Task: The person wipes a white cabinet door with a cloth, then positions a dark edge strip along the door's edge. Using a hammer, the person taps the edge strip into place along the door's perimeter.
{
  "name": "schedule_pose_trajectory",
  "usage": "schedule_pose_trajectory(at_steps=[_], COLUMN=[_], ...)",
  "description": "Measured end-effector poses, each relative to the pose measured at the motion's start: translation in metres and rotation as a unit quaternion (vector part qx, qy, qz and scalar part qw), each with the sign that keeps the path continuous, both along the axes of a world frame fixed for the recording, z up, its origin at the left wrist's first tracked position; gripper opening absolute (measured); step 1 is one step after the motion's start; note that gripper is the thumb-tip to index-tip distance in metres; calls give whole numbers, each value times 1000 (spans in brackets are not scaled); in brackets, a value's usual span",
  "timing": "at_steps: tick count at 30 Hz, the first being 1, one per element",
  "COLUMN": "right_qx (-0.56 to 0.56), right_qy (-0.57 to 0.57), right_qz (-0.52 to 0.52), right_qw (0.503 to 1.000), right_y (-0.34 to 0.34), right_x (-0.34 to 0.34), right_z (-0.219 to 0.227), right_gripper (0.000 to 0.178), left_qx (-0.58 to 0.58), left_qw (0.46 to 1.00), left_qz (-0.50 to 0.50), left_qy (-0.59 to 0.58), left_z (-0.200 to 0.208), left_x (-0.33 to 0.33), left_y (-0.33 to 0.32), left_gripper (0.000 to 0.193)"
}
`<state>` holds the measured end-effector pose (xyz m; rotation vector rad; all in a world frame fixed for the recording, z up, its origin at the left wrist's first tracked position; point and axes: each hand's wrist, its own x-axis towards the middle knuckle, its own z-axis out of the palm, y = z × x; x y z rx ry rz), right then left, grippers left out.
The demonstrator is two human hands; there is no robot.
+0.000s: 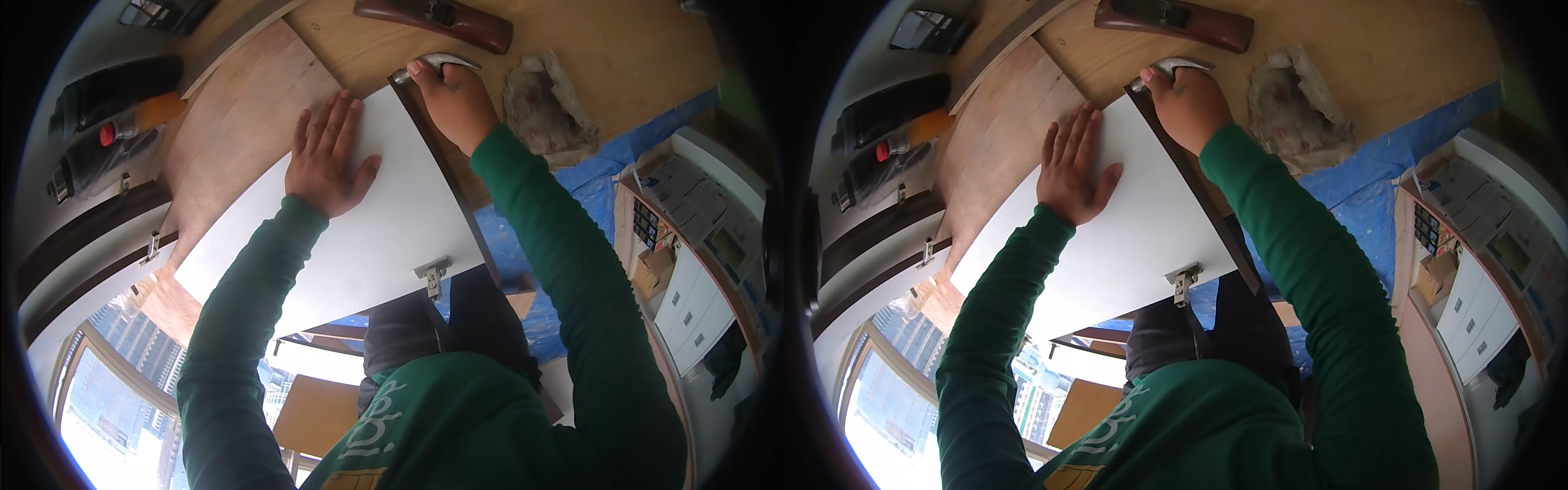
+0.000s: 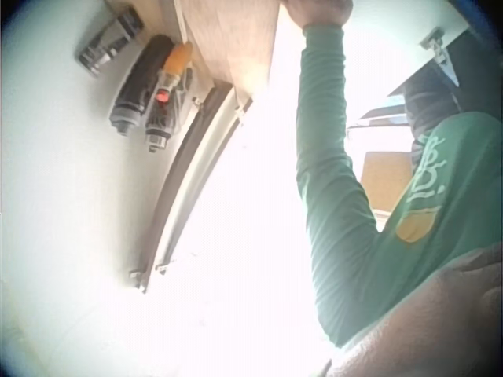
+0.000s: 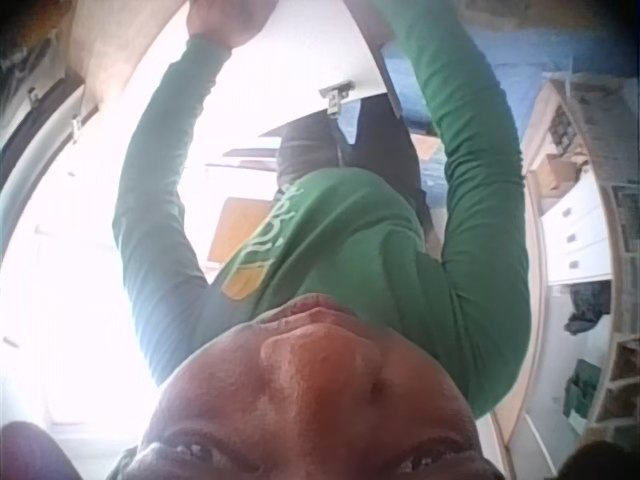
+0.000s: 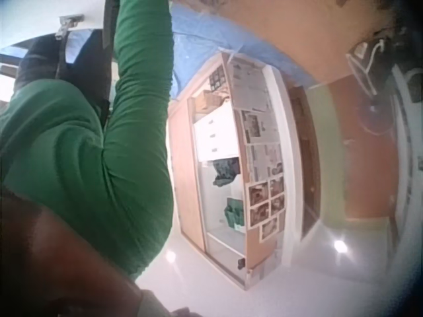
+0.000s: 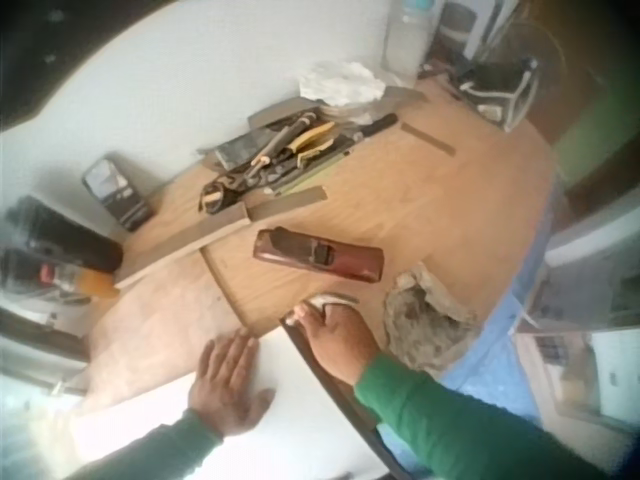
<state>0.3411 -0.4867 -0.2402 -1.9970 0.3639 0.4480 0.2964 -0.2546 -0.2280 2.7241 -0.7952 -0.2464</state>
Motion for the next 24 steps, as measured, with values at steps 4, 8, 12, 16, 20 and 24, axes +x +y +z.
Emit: schedule_pose_trajectory(at_steps=[4, 8, 12, 16, 20, 24], right_qx=[-25, -15, -29, -54, -40, -37], right_qy=[-21, -26, 23, 52, 36, 27], right_qz=[32, -5, -8, 0, 5, -6], right_qw=[999, 1000, 999, 997, 999, 999], right_y=[0, 4, 3, -6, -16, -27], right_x=[-4, 0, -10, -35, -64, -104], right_z=[2, 3, 20, 29, 26, 20], right_gripper=[56, 59, 58, 55, 48, 44], left_qx=[-16, 2, 9, 26, 21, 23], left_qw=[1000, 1000, 1000, 1000, 1000, 999], left_qz=[-5, -5, -1, 0, -7, -9], left_qy=[-8, -3, -7, -2, -13, -20], left_z=[0, 0, -4, -3, -5, -4], left_x=[-1, 0, -2, -1, -2, -2], left_y=[2, 1, 2, 2, 3, 1], left_gripper=[76, 76, 77, 77, 77, 76])
